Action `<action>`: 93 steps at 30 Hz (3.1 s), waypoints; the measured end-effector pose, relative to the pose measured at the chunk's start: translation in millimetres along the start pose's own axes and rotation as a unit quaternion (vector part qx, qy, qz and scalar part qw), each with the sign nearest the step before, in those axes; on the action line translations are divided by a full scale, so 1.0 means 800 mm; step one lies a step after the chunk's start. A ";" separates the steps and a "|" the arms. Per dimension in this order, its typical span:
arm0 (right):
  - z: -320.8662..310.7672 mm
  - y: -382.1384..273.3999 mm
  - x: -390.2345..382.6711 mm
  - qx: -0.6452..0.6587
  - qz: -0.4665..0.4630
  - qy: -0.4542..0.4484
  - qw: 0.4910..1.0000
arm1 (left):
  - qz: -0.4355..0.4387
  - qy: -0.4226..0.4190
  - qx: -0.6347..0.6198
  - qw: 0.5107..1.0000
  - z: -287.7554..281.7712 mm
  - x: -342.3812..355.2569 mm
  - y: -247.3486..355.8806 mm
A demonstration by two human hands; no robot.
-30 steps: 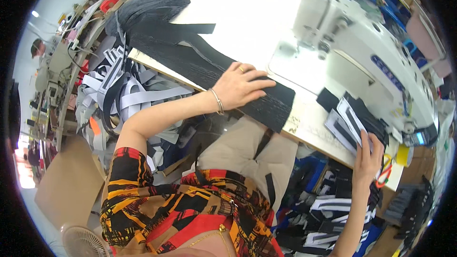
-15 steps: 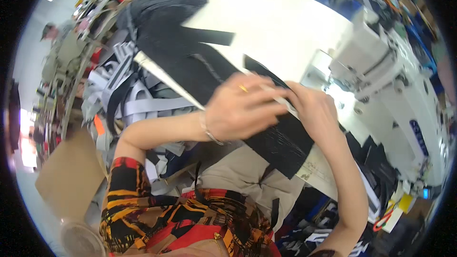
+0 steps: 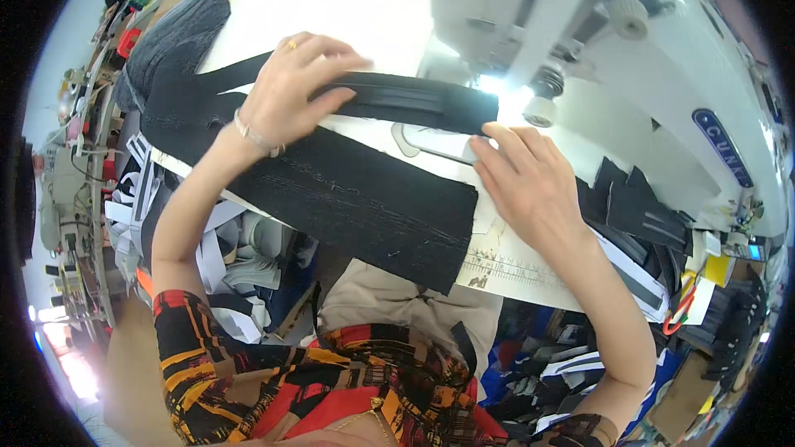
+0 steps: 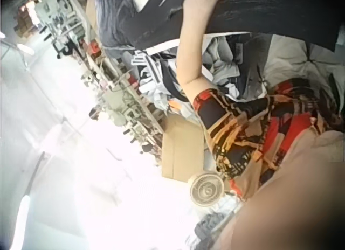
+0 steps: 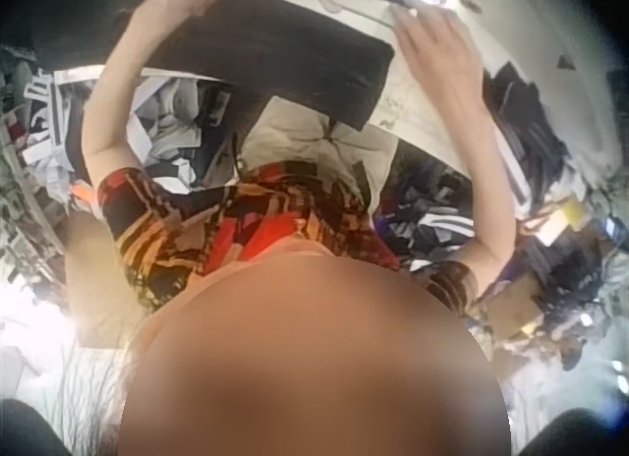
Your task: Sewing small white pieces onto black leather or synthetic strips using an industrial sewing machine.
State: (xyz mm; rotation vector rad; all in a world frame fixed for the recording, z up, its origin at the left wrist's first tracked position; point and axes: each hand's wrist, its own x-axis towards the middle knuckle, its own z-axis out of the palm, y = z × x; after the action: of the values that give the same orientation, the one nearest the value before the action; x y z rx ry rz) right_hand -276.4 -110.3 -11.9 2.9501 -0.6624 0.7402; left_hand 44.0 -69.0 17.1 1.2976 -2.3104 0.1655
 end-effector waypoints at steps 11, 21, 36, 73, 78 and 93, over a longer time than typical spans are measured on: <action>0.010 0.003 -0.002 0.037 0.044 0.038 0.998 | 0.100 -0.117 -0.221 0.963 0.023 0.004 0.091; 0.006 0.004 -0.001 0.069 -0.017 0.031 0.997 | 0.017 -0.163 -0.282 0.945 0.011 0.003 0.093; 0.005 0.003 -0.005 0.058 -0.026 0.053 0.997 | -0.081 -0.082 -0.127 0.985 0.007 0.023 0.108; 0.003 0.000 -0.009 0.036 -0.027 0.003 0.999 | 0.166 -0.048 -0.047 0.984 0.073 0.040 0.034; 0.005 0.000 -0.008 0.013 -0.023 0.007 1.000 | 0.179 -0.028 -0.049 0.982 0.081 0.043 0.023; 0.007 0.004 -0.002 -0.010 0.027 -0.016 0.999 | 0.195 -0.003 -0.018 0.981 0.091 0.056 0.006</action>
State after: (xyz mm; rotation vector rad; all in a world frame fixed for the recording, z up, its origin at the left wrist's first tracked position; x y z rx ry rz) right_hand -276.8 -113.4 -18.1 2.9417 -0.7515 0.6871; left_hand -4.7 -124.7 -25.3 0.8142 -2.5375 0.2455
